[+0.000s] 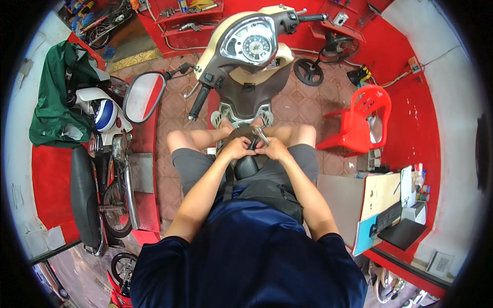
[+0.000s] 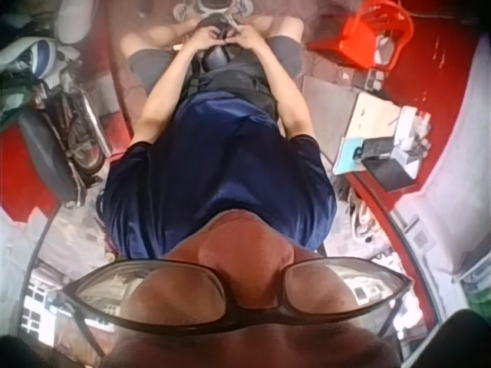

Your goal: The person sits on a motorcycle in a shop and uses a wrench to tighten or adjust the side mirrors on the handlebars.

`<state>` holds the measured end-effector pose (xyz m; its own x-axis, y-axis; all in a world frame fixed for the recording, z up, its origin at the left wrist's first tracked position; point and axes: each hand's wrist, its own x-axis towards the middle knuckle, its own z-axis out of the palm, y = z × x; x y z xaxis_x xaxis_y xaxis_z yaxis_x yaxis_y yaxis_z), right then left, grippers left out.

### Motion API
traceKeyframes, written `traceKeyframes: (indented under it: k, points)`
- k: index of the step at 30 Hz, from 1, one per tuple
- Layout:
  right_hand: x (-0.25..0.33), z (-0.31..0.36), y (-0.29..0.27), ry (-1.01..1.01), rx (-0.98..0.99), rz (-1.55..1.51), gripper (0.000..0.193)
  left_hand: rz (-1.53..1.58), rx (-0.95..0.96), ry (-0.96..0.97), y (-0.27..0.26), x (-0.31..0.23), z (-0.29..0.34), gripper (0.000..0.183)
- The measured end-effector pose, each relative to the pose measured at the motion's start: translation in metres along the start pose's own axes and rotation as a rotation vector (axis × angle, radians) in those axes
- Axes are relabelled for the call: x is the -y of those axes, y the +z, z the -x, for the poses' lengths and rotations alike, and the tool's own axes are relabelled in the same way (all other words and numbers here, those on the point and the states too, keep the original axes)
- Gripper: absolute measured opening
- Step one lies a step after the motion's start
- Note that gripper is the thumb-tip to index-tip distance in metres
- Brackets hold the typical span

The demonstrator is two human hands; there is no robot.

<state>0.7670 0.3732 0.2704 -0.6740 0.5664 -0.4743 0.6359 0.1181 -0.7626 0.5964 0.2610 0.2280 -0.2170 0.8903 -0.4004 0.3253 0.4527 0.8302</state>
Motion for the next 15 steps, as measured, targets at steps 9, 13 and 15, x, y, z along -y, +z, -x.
traceKeyframes:
  k: [9, 13, 15]
  points:
    - [0.014, -0.001, 0.004, -0.097, -0.047, 0.058, 0.024, -0.064, 0.059, 0.004, -0.003, -0.010, 0.008, 0.049]
    - [0.024, 0.001, 0.003, -0.059, -0.015, 0.074, 0.024, -0.054, 0.072, 0.006, -0.006, -0.003, 0.011, 0.057]
    - [0.024, 0.000, 0.000, -0.008, 0.034, 0.046, 0.022, -0.011, 0.075, 0.027, -0.006, 0.001, 0.014, 0.057]
